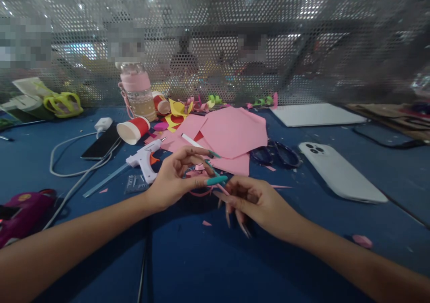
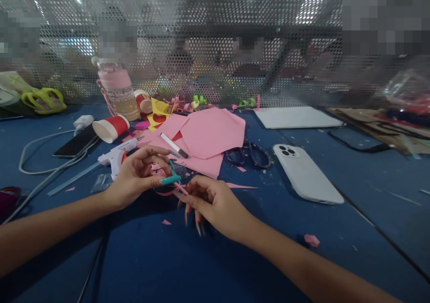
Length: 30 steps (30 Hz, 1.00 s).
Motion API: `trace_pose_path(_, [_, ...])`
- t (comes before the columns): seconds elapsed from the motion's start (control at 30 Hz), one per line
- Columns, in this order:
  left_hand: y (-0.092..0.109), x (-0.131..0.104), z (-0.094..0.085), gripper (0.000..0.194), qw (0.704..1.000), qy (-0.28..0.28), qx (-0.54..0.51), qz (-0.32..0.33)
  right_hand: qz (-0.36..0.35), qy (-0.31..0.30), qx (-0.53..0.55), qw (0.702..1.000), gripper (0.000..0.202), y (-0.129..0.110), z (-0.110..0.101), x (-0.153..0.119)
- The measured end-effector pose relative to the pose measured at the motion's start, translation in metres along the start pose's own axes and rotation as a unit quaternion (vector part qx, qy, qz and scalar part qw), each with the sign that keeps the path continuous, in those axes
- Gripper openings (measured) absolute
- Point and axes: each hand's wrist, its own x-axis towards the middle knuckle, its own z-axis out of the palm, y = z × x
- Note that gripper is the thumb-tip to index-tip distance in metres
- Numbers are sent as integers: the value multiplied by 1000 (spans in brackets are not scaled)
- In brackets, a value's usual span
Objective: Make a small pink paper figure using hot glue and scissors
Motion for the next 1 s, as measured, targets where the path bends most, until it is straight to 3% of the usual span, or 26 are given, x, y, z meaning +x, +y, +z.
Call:
trace_pose_path(0.37, [-1, 1, 0, 31, 996, 48, -60, -35, 11, 8, 17, 1000, 31, 1, 1, 1])
trace_pose_path(0.6, [-3, 1, 4, 27, 988, 92, -113, -59, 27, 2, 88, 996, 33, -1, 7, -1])
trace_pose_path(1.0, [-2, 2, 2, 21, 989, 73, -115, -64, 26, -4, 100, 995, 32, 0, 7, -2])
